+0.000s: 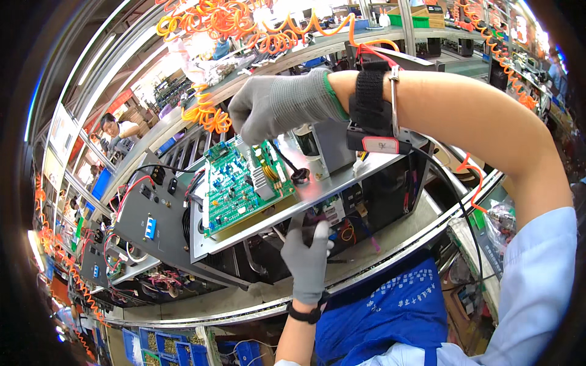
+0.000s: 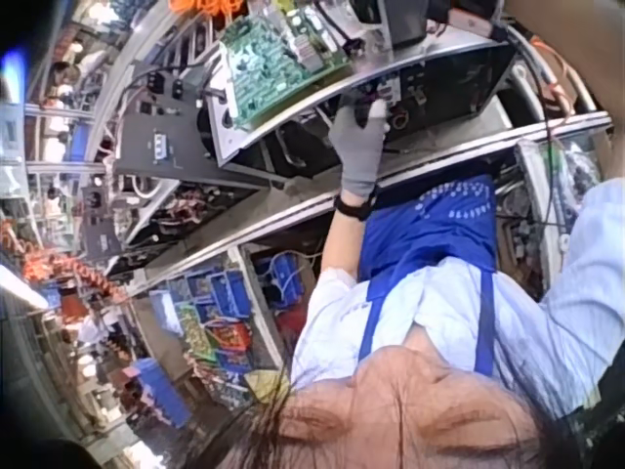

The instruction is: Assembling and wiring electronic components inside a power inverter chassis on an assembly line.

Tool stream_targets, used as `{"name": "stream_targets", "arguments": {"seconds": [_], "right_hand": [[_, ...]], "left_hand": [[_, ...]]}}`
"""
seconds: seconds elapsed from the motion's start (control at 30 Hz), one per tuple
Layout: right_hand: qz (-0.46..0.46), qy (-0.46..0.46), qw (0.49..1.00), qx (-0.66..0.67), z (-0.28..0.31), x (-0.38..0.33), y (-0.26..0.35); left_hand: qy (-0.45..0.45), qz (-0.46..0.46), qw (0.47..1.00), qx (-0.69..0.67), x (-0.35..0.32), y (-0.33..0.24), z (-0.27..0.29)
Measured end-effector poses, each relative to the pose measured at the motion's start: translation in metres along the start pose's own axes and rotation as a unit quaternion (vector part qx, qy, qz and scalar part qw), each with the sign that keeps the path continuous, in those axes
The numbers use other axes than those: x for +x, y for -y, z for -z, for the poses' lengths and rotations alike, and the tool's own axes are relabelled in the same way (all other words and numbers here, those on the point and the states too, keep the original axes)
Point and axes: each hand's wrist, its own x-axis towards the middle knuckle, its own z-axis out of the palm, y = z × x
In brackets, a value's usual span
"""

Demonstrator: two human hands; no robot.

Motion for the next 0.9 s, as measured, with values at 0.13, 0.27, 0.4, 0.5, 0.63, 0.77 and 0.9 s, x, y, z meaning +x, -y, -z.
{"name": "stream_targets", "arguments": {"seconds": [0.13,0.27,0.4,0.5,0.63,0.77,0.9], "right_hand": [[0.054,0.014,0.998,0.004,-0.002,-0.010,0.003],[0.097,-0.059,0.990,-0.084,-0.012,-0.005,-0.017],[0.085,-0.064,0.994,-0.033,-0.012,-0.008,-0.025],[0.075,-0.066,0.994,-0.038,-0.008,-0.004,-0.030],[0.038,-0.101,0.994,-0.020,-0.007,-0.003,-0.031],[0.052,-0.232,0.971,-0.029,-0.003,0.012,-0.039],[0.055,-0.363,0.929,0.047,0.009,0.030,-0.035]], "left_hand": [[0.083,0.110,0.967,-0.212,0.013,-0.021,-0.019],[0.112,0.106,0.926,-0.344,0.011,-0.014,-0.020],[0.193,0.155,0.934,-0.258,0.015,-0.017,-0.009],[0.195,0.176,0.960,-0.095,0.018,-0.027,0.001],[-0.007,0.137,0.988,-0.070,0.025,-0.008,0.017],[-0.069,0.053,0.996,-0.034,0.025,-0.001,-0.008],[-0.083,0.013,0.996,0.040,0.026,0.002,0.000]]}}
